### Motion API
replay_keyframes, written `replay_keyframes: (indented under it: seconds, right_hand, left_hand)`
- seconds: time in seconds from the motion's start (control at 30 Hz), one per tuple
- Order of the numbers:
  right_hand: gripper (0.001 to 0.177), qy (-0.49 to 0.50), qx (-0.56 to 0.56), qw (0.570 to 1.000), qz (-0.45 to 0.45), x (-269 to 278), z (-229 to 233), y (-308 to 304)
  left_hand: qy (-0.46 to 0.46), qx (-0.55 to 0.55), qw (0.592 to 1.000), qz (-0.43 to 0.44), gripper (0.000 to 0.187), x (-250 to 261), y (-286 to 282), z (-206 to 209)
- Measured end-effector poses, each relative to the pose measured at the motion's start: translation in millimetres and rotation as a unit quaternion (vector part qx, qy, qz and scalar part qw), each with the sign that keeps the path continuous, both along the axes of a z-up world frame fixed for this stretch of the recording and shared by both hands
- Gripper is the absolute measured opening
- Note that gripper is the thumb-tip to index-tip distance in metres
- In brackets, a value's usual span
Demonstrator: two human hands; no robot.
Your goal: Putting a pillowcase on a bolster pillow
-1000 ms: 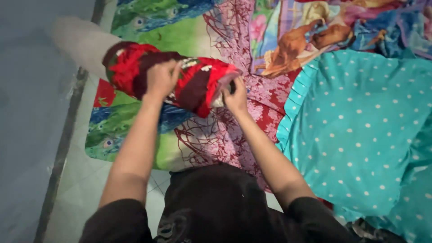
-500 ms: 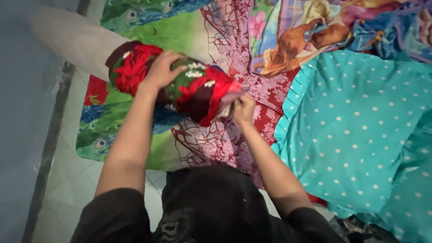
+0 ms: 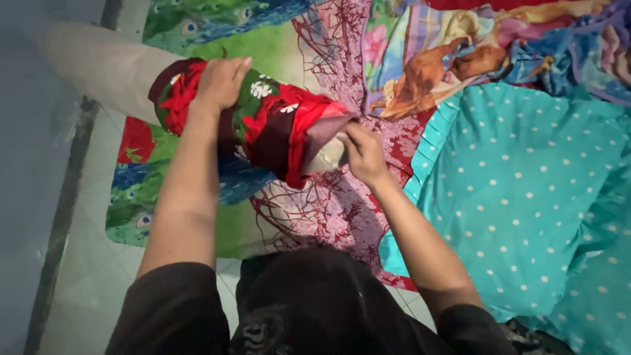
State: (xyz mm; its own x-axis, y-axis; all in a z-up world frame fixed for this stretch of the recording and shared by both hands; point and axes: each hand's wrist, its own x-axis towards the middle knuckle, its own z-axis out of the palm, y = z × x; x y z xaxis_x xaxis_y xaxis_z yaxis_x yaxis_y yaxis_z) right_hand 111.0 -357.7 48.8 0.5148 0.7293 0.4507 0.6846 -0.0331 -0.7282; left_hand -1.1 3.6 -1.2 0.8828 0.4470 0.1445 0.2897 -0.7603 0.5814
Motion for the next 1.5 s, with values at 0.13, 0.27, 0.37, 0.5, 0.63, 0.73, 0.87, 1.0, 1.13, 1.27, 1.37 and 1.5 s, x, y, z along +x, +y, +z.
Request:
replay_keyframes:
  seconds: [0.13, 0.27, 0.37, 0.5, 0.63, 0.73, 0.87, 1.0, 1.13, 1.27, 1.37, 1.5]
  right_hand:
    - [0.012, 0.117, -0.083, 0.989, 0.040, -7.1, 13.0, -21.5]
    - [0.018, 0.198, -0.140, 0.968, 0.071, -16.2, 30.4, -43.2]
    - [0.016, 0.151, -0.134, 0.976, 0.087, -13.4, 36.7, -67.9]
    - [0.015, 0.176, -0.166, 0.969, 0.056, -8.4, 49.2, -103.2]
    - [0.015, 0.147, -0.186, 0.970, 0.046, 11.3, 52.8, -113.9]
    - [0.016, 0.141, -0.169, 0.974, 0.047, 16.5, 40.1, -111.2]
    - [0.016, 0.156, -0.152, 0.975, 0.037, 19.5, 30.3, -104.7]
    - [0.011, 0.098, -0.108, 0.988, 0.056, 20.2, 7.9, -92.8]
    - [0.017, 0.095, -0.090, 0.991, -0.011, 28.5, -21.2, -79.8]
    - [0.018, 0.149, -0.042, 0.983, -0.096, 39.1, -42.8, -66.1]
    - [0.025, 0.127, -0.022, 0.988, -0.079, 44.9, -70.2, -61.6]
    - [0.037, 0.108, -0.077, 0.987, -0.094, 43.2, -101.9, -65.5]
  left_hand:
    - [-0.001, 0.003, 1.000, -0.010, 0.044, -6.6, 8.2, -7.7]
    - [0.063, 0.098, 0.993, 0.013, 0.044, -20.0, 9.9, -23.4]
    - [0.030, 0.137, 0.990, 0.007, 0.041, -31.2, 15.7, -50.6]
    - [-0.004, 0.177, 0.984, -0.003, 0.039, -44.0, 15.3, -75.6]
    - [-0.017, 0.218, 0.976, 0.027, 0.039, -22.8, 6.2, -71.0]
    - [-0.008, 0.209, 0.977, 0.027, 0.032, -15.4, -5.7, -59.0]
    - [-0.032, 0.190, 0.981, -0.028, 0.023, -7.7, -22.9, -45.3]
    - [0.014, 0.192, 0.980, -0.049, 0.028, 3.4, -50.3, -8.4]
    - [-0.088, 0.070, 0.980, -0.163, 0.026, 28.3, -95.2, 24.6]
    - [-0.152, -0.016, 0.963, -0.221, 0.034, 56.3, -136.9, -1.0]
    - [-0.167, -0.044, 0.975, -0.142, 0.022, 64.1, -151.8, -13.4]
    - [-0.119, -0.063, 0.988, -0.069, 0.014, 65.1, -162.1, -54.1]
